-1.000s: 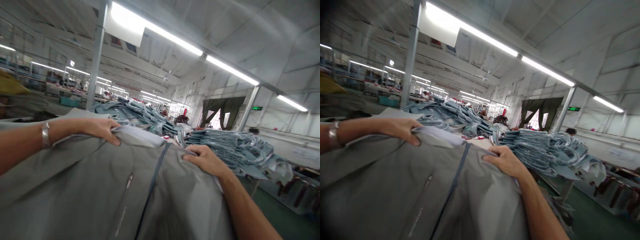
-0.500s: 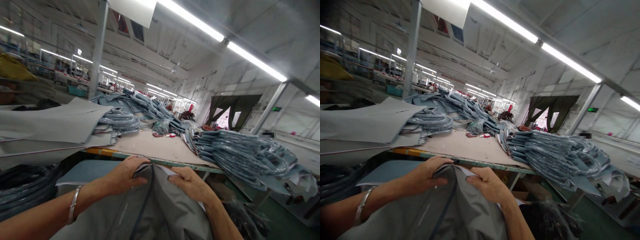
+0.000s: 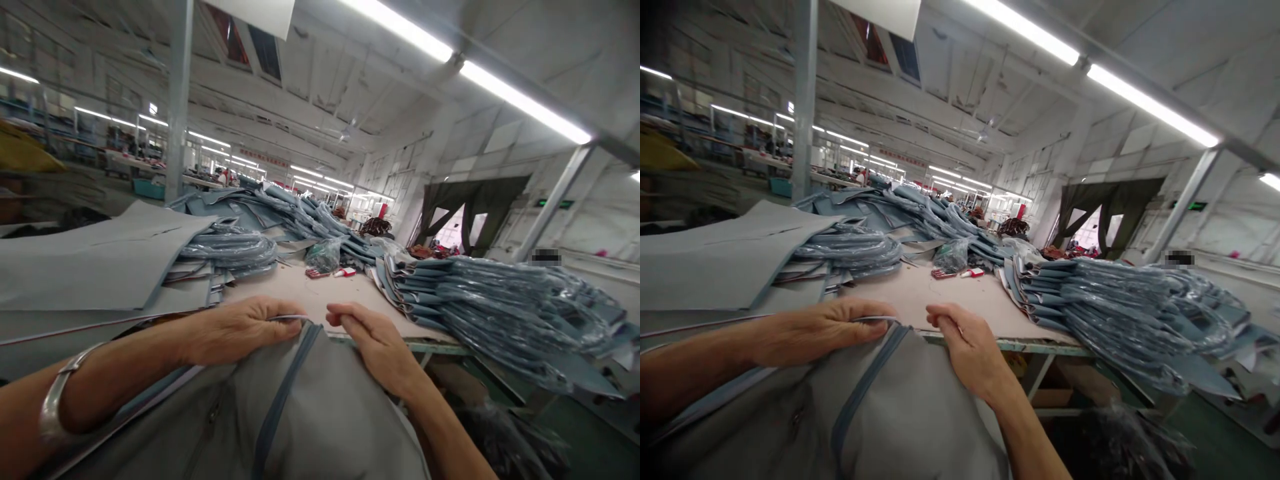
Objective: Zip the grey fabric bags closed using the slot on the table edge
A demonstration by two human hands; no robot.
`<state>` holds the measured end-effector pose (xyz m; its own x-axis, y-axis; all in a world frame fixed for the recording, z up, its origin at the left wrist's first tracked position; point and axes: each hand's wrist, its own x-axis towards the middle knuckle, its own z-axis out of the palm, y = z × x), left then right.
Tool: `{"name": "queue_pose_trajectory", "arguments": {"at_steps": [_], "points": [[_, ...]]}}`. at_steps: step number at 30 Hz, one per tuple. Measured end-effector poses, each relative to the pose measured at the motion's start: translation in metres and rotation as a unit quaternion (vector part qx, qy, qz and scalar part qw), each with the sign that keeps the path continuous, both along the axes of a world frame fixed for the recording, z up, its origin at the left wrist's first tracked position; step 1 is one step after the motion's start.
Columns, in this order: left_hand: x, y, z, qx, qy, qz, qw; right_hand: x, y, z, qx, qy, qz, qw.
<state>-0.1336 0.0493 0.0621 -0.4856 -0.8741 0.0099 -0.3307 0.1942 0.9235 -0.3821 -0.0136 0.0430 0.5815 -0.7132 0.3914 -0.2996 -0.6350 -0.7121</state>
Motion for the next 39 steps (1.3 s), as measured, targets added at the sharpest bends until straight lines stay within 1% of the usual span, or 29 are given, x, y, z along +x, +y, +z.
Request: {"name": "queue_pose_trajectory", "arguments": {"at_steps": [1, 3, 4, 6, 8, 9, 12, 14, 16, 18, 21, 25, 29, 32, 34, 36, 37, 39], "points": [[0.002, -0.001, -0.007, 0.006, 0.011, 0.001, 1.0, 0.002, 0.009, 0.002, 0.032, -0.024, 0.004, 0.999], [0.009, -0.004, -0.021, 0.007, 0.032, -0.003, 0.999, 0.007, 0.025, 0.003, 0.082, -0.023, 0.017, 0.996], [0.013, -0.006, -0.028, 0.006, 0.041, -0.003, 0.999, 0.009, 0.03, 0.002, 0.082, -0.008, 0.012, 0.996], [0.019, -0.01, -0.037, 0.01, 0.048, -0.001, 0.999, 0.018, 0.035, -0.006, 0.052, 0.024, -0.009, 0.998], [0.023, -0.014, -0.042, 0.011, 0.038, 0.003, 0.999, 0.028, 0.031, -0.018, 0.045, 0.042, -0.025, 0.998], [0.025, -0.016, -0.044, -0.005, 0.019, 0.008, 1.0, 0.033, 0.027, -0.026, 0.053, 0.047, -0.031, 0.997], [0.028, -0.017, -0.054, -0.099, -0.075, 0.028, 0.992, 0.046, 0.015, -0.049, 0.057, 0.049, -0.037, 0.996], [0.031, -0.017, -0.067, -0.146, -0.131, 0.065, 0.978, 0.054, 0.009, -0.061, 0.03, 0.054, -0.028, 0.998], [0.034, -0.018, -0.085, -0.159, -0.135, 0.107, 0.972, 0.062, 0.005, -0.069, 0.006, 0.066, -0.022, 0.998], [0.039, -0.021, -0.104, -0.149, -0.088, 0.129, 0.976, 0.069, 0.003, -0.075, -0.01, 0.08, -0.021, 0.997], [0.046, -0.027, -0.125, -0.084, 0.005, 0.109, 0.99, 0.077, -0.001, -0.086, 0.01, 0.081, -0.014, 0.997], [0.052, -0.033, -0.142, -0.027, 0.053, 0.095, 0.994, 0.079, -0.007, -0.106, 0.089, 0.039, -0.014, 0.995], [0.051, -0.039, -0.162, 0.015, 0.099, 0.118, 0.988, 0.08, -0.013, -0.126, 0.176, 0.006, -0.033, 0.984], [0.045, -0.043, -0.178, 0.06, 0.141, 0.129, 0.98, 0.081, -0.015, -0.136, 0.206, -0.011, -0.049, 0.977], [0.039, -0.046, -0.184, 0.095, 0.164, 0.131, 0.973, 0.081, -0.015, -0.142, 0.19, -0.025, -0.06, 0.98], [0.033, -0.049, -0.186, 0.129, 0.194, 0.135, 0.963, 0.08, -0.015, -0.147, 0.137, -0.03, -0.073, 0.987], [0.03, -0.051, -0.186, 0.143, 0.208, 0.138, 0.958, 0.08, -0.016, -0.15, 0.092, -0.029, -0.078, 0.992], [0.023, -0.054, -0.186, 0.159, 0.224, 0.149, 0.95, 0.079, -0.017, -0.156, -0.028, -0.02, -0.078, 0.996]]}}
